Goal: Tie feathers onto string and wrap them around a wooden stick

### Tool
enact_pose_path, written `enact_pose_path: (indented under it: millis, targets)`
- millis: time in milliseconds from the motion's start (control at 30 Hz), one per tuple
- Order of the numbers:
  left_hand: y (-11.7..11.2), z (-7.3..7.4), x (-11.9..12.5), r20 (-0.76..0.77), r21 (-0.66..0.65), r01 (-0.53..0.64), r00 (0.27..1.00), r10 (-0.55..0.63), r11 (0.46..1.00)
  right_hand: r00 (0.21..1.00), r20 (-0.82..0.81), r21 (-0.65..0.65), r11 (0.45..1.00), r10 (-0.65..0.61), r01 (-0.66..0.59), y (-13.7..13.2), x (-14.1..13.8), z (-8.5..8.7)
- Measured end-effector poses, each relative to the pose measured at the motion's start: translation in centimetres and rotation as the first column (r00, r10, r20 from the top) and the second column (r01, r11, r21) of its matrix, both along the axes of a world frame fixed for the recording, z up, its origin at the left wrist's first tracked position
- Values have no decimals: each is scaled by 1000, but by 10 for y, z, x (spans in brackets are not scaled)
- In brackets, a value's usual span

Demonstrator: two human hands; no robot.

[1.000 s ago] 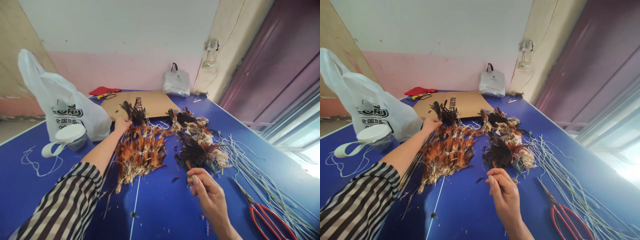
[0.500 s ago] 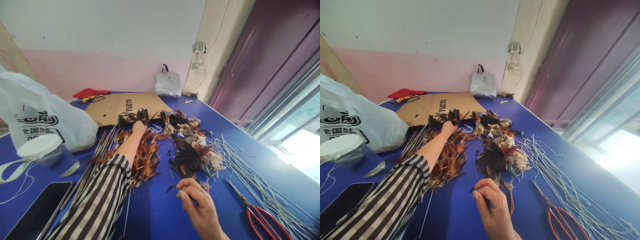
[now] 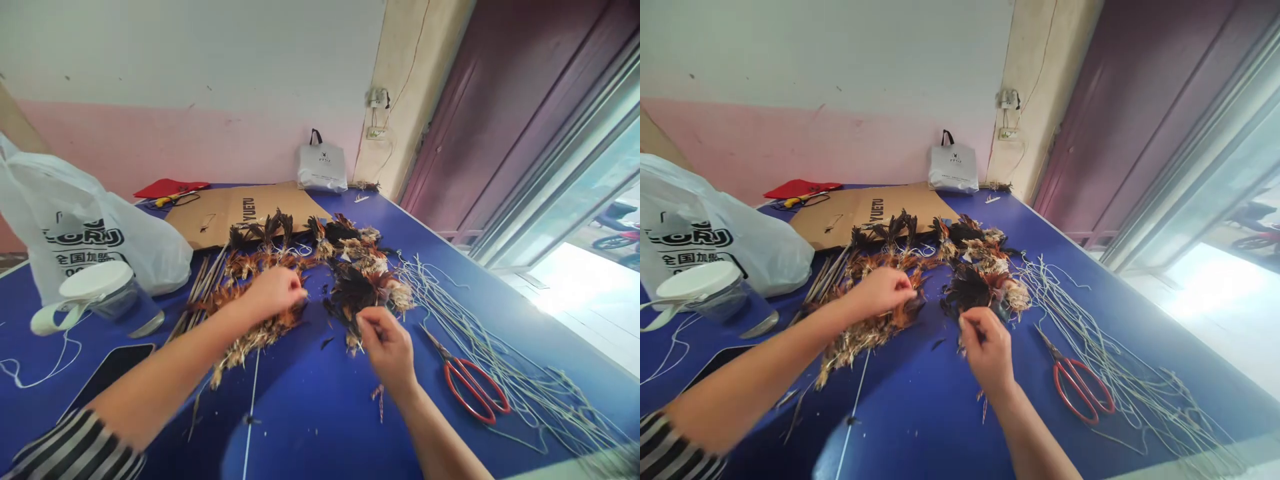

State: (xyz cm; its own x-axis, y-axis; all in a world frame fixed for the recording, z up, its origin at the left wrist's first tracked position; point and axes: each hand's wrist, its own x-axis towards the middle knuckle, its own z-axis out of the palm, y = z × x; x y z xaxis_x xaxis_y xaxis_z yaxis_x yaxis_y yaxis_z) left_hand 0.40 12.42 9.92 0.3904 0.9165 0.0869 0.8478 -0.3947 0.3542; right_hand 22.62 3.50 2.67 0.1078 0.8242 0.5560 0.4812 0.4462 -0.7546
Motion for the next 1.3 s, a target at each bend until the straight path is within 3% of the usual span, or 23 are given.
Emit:
enact_pose_path:
  millis: [67,167,233,300,433,567,733,900,1100,1200,1300]
  targets:
    - [-56,-6,9,57,-142,173,984,-167,975,989,-56,-5,990,-140,140,5,15,4]
    - [-122,-18,20,124,-287,280,959,-255,916,928,-101,-26,933,-360,359,12,42,12]
    - [-148,-26,24,138,-330,291,956,-259,898,901,-71,-84,903,-427,421,14,59,18]
    - [-158,-35,24,134,-339,285,958,-253,897,922,65,-157,909,-381,386,13,71,22]
    - [-155,-54,21,96,-273,235,971,-217,933,873,457,-318,885,-170,339,3,70,27]
    - [-145,-72,18,203,-265,242,960,-192,933,755,654,-486,787,38,381,-1,49,24]
    - [-145,-88,16,376,-268,260,915,-148,928,694,718,-504,723,47,473,7,24,13]
    - [-148,-92,14,433,-241,286,887,-162,927,609,791,-479,670,50,567,13,1,3]
    - [-149,-93,15,508,-285,280,855,-103,917,611,786,-493,689,91,531,9,-8,-4]
    - [-147,-95,18,602,-453,267,795,71,850,637,764,-497,720,100,484,1,-4,-4]
    - [-140,-93,22,671,-601,264,680,296,754,673,728,-510,760,131,403,-11,0,-3]
